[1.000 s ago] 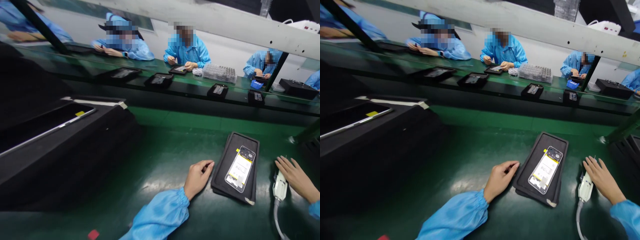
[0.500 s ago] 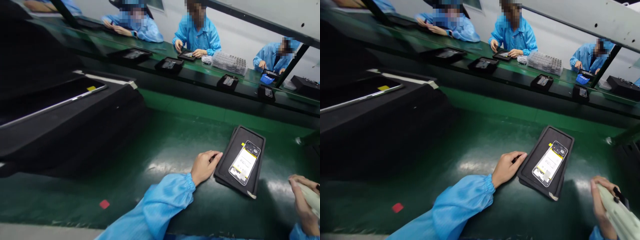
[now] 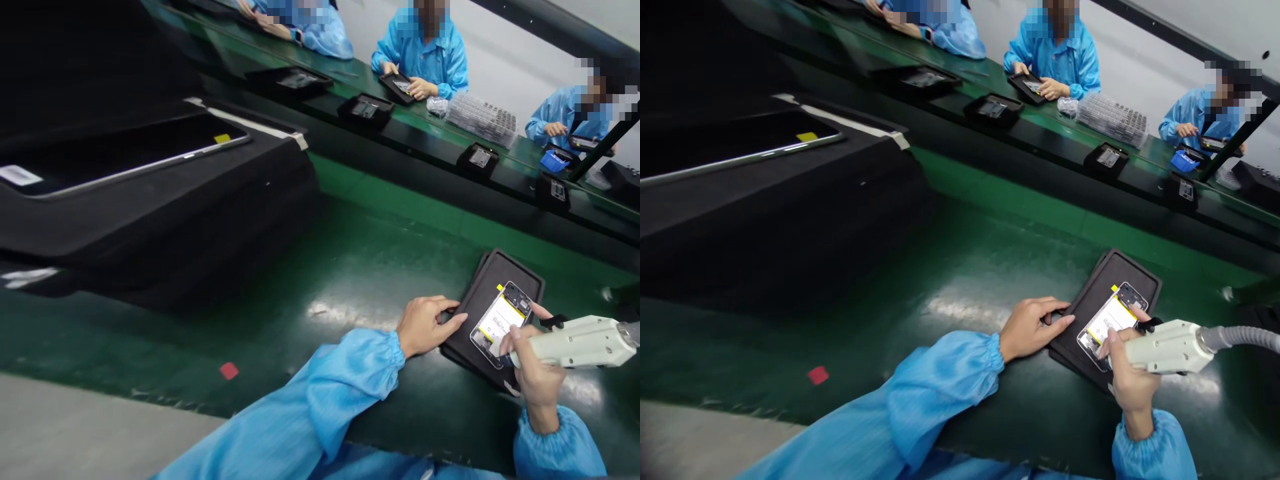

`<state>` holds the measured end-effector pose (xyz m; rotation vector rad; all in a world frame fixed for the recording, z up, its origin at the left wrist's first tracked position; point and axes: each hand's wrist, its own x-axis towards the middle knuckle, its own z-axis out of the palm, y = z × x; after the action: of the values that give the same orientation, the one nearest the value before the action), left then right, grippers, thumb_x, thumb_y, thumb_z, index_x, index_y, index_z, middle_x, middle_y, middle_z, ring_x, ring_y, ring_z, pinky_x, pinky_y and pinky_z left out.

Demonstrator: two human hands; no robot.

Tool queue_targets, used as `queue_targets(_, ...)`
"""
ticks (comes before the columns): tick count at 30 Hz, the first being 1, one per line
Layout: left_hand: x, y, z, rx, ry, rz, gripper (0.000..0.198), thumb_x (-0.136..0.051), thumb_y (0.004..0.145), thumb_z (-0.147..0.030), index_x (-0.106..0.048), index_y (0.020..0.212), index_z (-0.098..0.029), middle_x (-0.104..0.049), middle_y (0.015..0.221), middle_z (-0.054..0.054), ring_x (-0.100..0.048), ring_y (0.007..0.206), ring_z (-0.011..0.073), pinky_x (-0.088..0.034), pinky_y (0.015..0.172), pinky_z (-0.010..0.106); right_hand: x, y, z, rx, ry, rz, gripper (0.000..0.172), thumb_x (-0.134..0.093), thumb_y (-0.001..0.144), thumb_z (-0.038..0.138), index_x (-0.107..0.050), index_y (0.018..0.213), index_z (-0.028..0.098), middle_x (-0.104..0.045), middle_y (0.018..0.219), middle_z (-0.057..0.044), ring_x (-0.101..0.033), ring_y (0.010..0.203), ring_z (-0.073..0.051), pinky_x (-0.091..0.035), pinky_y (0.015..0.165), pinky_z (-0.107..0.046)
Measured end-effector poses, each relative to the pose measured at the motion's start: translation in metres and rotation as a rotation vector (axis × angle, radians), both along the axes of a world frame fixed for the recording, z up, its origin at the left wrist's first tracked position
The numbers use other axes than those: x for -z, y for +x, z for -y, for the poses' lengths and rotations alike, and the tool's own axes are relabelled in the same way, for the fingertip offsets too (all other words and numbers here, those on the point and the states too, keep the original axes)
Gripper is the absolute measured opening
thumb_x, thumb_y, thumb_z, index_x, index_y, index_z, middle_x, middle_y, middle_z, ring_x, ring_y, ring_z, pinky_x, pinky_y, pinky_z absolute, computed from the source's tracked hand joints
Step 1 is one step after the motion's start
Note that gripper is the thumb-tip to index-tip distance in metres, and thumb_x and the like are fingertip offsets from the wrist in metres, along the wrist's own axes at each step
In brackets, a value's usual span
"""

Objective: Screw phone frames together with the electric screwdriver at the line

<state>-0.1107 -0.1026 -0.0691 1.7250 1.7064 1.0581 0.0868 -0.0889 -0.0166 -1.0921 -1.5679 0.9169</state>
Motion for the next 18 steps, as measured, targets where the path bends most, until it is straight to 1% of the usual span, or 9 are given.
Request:
queue_targets(5,-0.0018,0.0001,0.0007,0.0,-0.001,0.002,0.031,-0.058,0.086,-0.043,-0.073,0.1,-0.02,-0.066,0.071,0.001,-0.056,0.058,0.0134,-0.038,0.058,0.025,0.0047,-0.0017,-0.0016,-0.002,-0.02,0.006,0.035,-0.062,0.089,0.035,-0.056,0.059,0.017,-0.058,0.055,0.0,-0.056,0.052,-0.015,-0.048,0.06,-0.031)
queue_targets(8,-0.0022,-0.0001,0.0007,-0.002,-0.006,0.002,0.03,-0.059,0.085,-0.042,-0.073,0.1,-0.02,-0.065,0.071,0.001,-0.056,0.058,0.0135,-0.038,0.058,0.025,0.0047,-0.0023,-0.0024,-0.015,0.001,0.01,0.037,-0.062,0.089,0.034,-0.056,0.057,0.016,-0.057,0.055,0.0,-0.057,0.052,-0.015,-0.048,0.06,-0.031)
queue_targets(11,-0.0026,-0.0004,0.0006,0.001,-0.009,0.002,0.029,-0.06,0.085,-0.041,-0.073,0.1,-0.02,-0.065,0.07,0.001,-0.056,0.058,0.0137,-0.038,0.058,0.026,0.0037,-0.0015,-0.002,-0.031,0.003,0.018,0.037,-0.061,0.09,0.033,-0.056,0.057,0.016,-0.058,0.057,0.0,-0.058,0.055,-0.015,-0.049,0.063,-0.033)
queue_targets(18,-0.0028,-0.0009,0.0004,-0.004,-0.017,0.01,0.029,-0.061,0.085,-0.042,-0.074,0.099,-0.02,-0.065,0.069,0.001,-0.056,0.058,0.0135,-0.037,0.058,0.026,0.0039,-0.0018,-0.0013,-0.023,-0.002,0.01,0.033,-0.063,0.088,0.034,-0.054,0.062,0.017,-0.057,0.057,0.001,-0.058,0.055,-0.015,-0.051,0.064,-0.033)
